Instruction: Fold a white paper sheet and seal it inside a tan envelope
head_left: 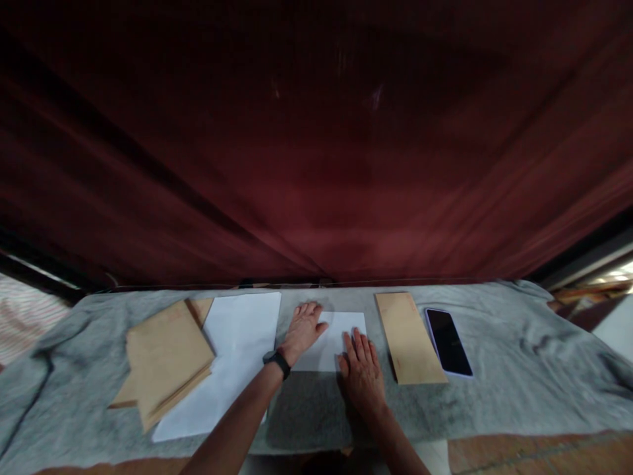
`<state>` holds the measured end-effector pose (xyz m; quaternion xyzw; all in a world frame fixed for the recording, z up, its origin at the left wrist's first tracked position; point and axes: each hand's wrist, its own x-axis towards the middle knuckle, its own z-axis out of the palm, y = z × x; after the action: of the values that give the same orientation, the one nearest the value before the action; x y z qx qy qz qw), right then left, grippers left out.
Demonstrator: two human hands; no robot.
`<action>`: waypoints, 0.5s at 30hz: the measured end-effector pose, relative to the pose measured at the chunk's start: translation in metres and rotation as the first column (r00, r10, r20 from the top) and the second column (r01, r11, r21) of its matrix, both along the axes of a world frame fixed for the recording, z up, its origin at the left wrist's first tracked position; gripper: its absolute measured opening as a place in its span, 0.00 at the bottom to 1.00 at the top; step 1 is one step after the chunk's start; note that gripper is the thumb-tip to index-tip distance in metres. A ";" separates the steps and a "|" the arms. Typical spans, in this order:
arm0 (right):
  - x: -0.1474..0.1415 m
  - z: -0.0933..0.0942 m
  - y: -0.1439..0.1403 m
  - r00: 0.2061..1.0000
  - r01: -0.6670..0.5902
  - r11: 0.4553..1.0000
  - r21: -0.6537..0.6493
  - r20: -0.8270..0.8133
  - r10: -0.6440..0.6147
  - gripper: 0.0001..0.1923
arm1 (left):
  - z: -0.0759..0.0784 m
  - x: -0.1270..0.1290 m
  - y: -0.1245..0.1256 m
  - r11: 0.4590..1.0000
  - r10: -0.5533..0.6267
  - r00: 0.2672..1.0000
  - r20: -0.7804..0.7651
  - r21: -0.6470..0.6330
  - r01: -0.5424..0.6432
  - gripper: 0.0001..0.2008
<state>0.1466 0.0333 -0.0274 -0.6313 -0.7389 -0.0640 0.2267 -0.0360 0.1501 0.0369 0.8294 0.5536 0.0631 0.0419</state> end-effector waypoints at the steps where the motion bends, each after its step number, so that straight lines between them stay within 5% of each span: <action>1: 0.000 0.000 0.000 1.000 -0.003 1.000 0.006 -0.002 0.003 0.28 | 0.004 0.000 0.004 1.000 -0.001 1.000 -0.001 -0.016 0.001 0.19; 15: 0.016 0.003 0.009 0.999 -0.022 1.000 -0.005 -0.029 0.022 0.24 | 0.029 -0.026 0.023 0.958 0.018 0.965 0.262 -0.282 0.058 0.05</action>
<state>0.1631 0.0424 -0.0239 -0.6246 -0.7426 -0.0504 0.2364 -0.0623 0.1732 0.0662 0.8044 0.5380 0.0906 0.2350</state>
